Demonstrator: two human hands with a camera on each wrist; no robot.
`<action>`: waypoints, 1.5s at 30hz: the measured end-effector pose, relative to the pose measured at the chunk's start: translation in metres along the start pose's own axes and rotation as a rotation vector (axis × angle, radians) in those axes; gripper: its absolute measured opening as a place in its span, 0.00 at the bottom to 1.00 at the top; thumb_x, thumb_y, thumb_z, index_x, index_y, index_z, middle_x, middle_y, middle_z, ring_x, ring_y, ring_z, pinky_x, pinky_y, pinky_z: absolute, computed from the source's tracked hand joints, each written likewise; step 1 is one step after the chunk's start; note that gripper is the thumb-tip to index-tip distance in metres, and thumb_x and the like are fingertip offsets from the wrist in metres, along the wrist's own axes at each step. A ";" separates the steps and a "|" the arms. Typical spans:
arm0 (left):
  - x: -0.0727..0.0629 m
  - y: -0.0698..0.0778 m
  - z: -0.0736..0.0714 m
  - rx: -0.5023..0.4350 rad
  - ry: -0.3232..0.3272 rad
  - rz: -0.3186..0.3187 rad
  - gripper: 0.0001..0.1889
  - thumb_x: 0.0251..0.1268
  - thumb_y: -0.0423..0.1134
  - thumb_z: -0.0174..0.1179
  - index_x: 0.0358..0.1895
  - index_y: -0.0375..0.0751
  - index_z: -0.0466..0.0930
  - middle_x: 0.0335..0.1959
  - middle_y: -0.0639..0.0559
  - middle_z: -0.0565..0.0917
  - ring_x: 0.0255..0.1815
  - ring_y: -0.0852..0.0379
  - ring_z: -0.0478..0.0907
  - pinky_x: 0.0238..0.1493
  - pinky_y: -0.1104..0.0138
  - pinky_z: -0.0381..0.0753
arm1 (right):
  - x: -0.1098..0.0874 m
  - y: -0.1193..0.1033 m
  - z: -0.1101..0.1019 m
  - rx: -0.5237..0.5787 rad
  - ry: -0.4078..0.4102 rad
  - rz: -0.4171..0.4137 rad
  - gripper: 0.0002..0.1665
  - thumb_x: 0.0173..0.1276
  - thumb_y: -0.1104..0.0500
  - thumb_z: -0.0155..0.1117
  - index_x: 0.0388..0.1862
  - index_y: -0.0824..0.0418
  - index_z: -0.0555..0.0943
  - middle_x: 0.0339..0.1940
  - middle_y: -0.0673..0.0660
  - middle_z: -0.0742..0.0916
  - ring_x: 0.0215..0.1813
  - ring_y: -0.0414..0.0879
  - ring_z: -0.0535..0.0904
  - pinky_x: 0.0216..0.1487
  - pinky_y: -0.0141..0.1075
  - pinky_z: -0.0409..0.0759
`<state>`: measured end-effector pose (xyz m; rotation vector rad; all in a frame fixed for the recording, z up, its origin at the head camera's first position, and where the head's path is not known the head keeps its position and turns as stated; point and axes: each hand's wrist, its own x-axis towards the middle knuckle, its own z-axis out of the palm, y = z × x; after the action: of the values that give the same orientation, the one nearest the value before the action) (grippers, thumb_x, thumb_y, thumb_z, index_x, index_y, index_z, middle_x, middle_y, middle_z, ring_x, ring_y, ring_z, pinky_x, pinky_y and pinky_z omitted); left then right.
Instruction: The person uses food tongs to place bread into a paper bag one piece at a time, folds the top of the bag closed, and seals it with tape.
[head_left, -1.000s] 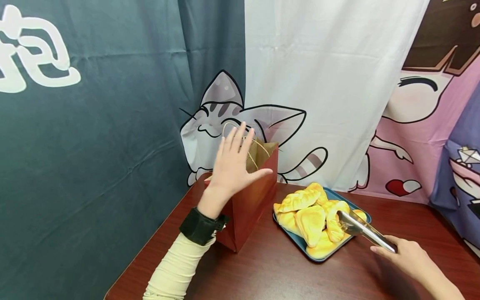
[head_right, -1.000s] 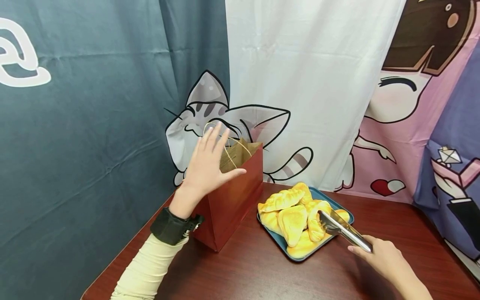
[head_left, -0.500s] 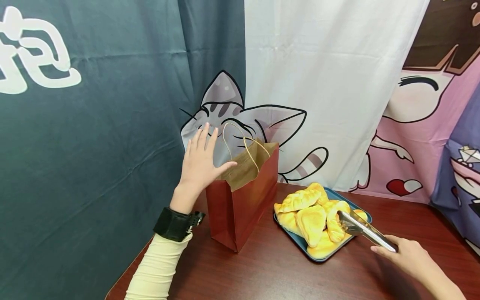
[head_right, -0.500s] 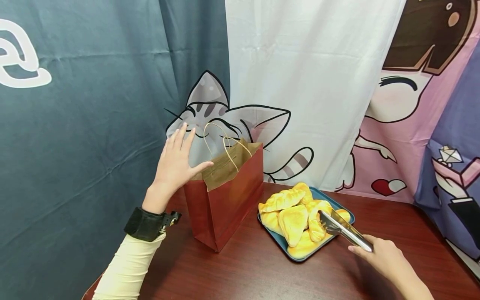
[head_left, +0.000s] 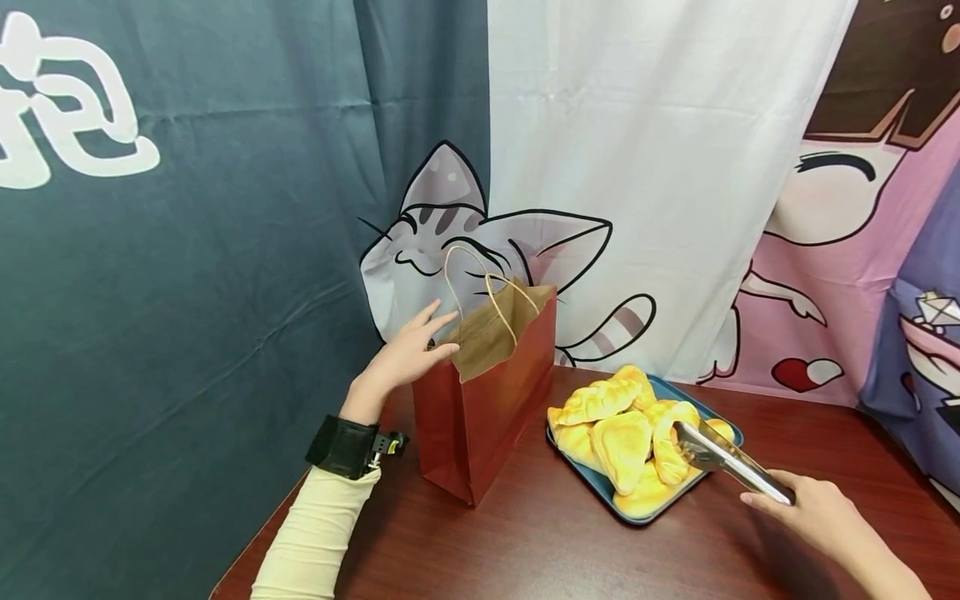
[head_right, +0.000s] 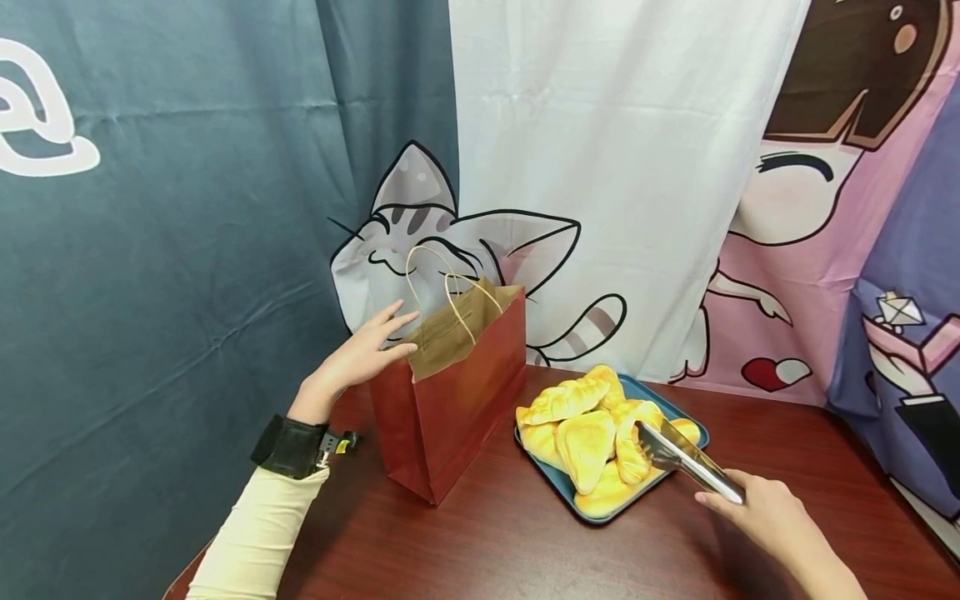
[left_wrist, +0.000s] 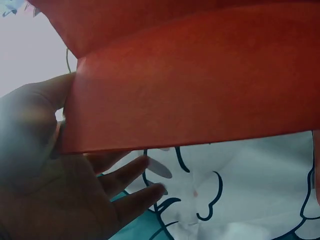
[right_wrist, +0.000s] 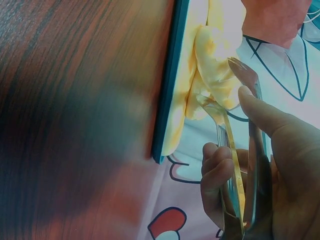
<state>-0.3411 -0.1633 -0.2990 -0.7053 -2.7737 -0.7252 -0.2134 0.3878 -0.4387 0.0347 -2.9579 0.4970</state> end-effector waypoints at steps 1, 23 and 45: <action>0.001 0.000 0.001 -0.008 -0.017 0.011 0.30 0.75 0.46 0.53 0.76 0.43 0.63 0.81 0.36 0.53 0.79 0.31 0.52 0.74 0.38 0.57 | 0.000 0.000 0.000 0.000 0.000 -0.001 0.38 0.60 0.36 0.70 0.52 0.68 0.83 0.32 0.58 0.87 0.34 0.50 0.79 0.31 0.43 0.74; 0.000 0.006 0.005 0.001 -0.128 -0.021 0.29 0.70 0.32 0.36 0.73 0.36 0.67 0.75 0.37 0.67 0.77 0.41 0.62 0.75 0.48 0.62 | 0.002 -0.009 -0.003 0.026 -0.059 0.043 0.42 0.67 0.33 0.61 0.54 0.71 0.82 0.38 0.64 0.88 0.39 0.54 0.83 0.34 0.48 0.78; 0.001 0.005 0.008 -0.058 -0.107 -0.051 0.29 0.76 0.37 0.39 0.79 0.40 0.56 0.79 0.40 0.60 0.80 0.43 0.56 0.78 0.48 0.57 | -0.006 -0.015 -0.004 0.056 -0.114 0.176 0.48 0.67 0.27 0.53 0.64 0.67 0.77 0.24 0.49 0.83 0.31 0.44 0.76 0.29 0.38 0.67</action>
<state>-0.3403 -0.1552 -0.3039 -0.7057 -2.8874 -0.8030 -0.2067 0.3751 -0.4312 -0.1990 -3.0738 0.6206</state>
